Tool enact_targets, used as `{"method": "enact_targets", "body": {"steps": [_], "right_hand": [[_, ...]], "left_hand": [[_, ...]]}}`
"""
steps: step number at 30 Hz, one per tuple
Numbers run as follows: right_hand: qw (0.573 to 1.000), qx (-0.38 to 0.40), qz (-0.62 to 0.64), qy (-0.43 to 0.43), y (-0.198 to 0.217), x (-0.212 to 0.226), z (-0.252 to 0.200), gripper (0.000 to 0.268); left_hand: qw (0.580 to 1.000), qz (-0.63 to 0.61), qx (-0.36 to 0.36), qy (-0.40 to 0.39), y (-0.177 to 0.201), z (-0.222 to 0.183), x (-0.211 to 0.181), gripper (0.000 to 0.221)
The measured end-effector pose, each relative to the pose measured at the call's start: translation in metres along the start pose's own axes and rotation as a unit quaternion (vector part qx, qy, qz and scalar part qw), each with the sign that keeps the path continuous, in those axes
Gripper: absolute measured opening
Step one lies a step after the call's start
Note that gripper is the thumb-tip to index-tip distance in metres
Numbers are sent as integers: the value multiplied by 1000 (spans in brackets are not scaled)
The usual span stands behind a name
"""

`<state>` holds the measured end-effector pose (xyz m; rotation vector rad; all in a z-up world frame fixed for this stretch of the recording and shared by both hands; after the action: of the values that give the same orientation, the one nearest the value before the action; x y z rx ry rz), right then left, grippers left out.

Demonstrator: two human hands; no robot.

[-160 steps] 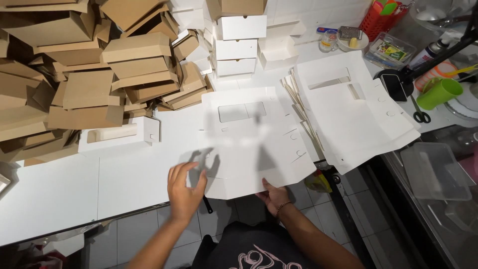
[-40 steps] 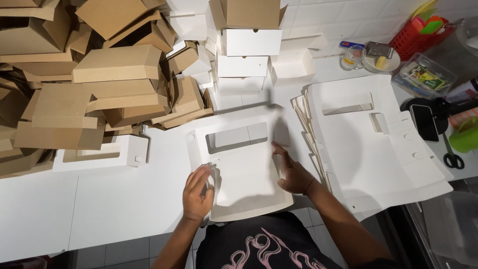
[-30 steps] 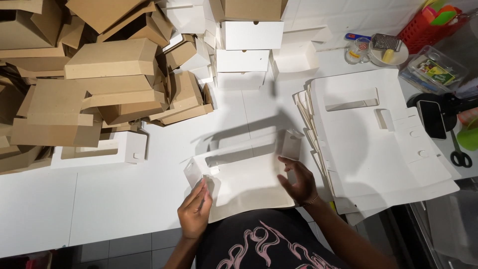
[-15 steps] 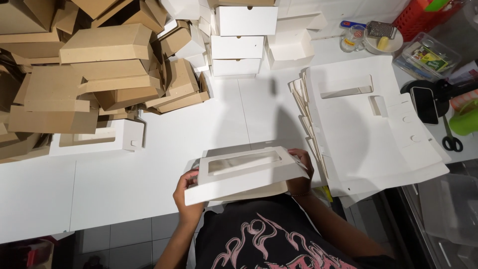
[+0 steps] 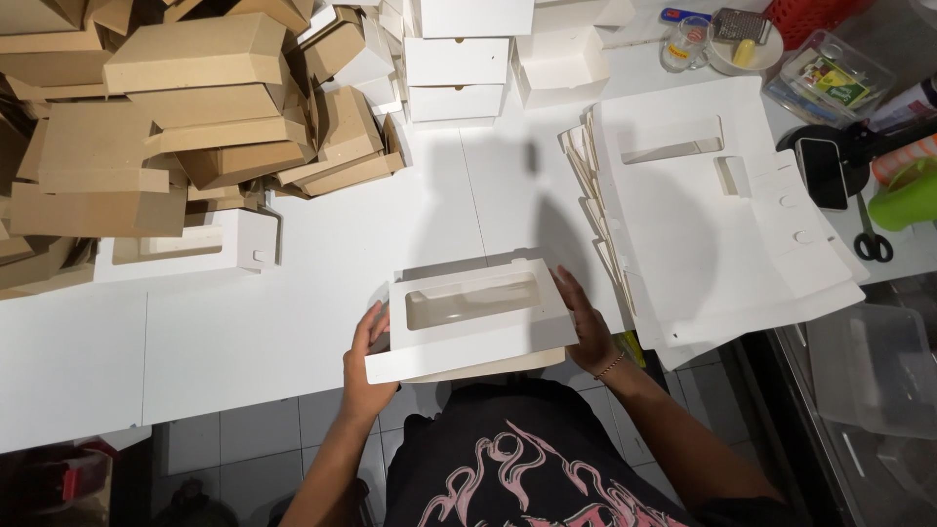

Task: Folding flat cardboard templates into 3D boxes and stacking them on a work surface.

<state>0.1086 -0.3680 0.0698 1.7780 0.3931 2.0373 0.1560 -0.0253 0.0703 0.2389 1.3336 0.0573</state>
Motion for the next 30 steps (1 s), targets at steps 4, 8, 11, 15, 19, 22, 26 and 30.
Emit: {"method": "enact_targets", "body": {"steps": [4,8,11,15,19,22,26,30], "right_hand": [[998,-28,-3,48,1,-33,-11,73],[998,-7,-29,59,6,5,-13,63],[997,44,-29,54,1,7,-10,73],[981,188,-35,9,7,13,-9,141],[954,286,-70,-60,10,25,-8,135],[953,276,-113,-45,12,16,-5,110],[954,231,-189,7,8,-7,-4,100],[955,181,-223,73,-6,-49,-7,104]], "left_hand": [[992,-4,127,-27,0,-10,-6,119],[967,109,180,-146,-1,-17,-25,104],[980,92,130,-117,4,-22,2,88],[986,80,105,-106,5,-22,19,83],[981,113,102,-122,5,-19,5,82],[962,154,158,-163,9,-14,3,101],[914,203,245,-253,18,-7,13,129],[886,252,274,-275,22,-3,30,110]]}}
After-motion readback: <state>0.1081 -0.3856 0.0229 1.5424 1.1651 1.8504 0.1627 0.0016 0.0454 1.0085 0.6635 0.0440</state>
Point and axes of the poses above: each hand's wrist, its own z-axis towards the middle knuckle, its own y-axis out of the back of the hand, x = y × z, the point moved 6 cm from there along z, towards the middle knuckle, and after that the axes turned 7 degrees about -y, right-handed, at the moved point
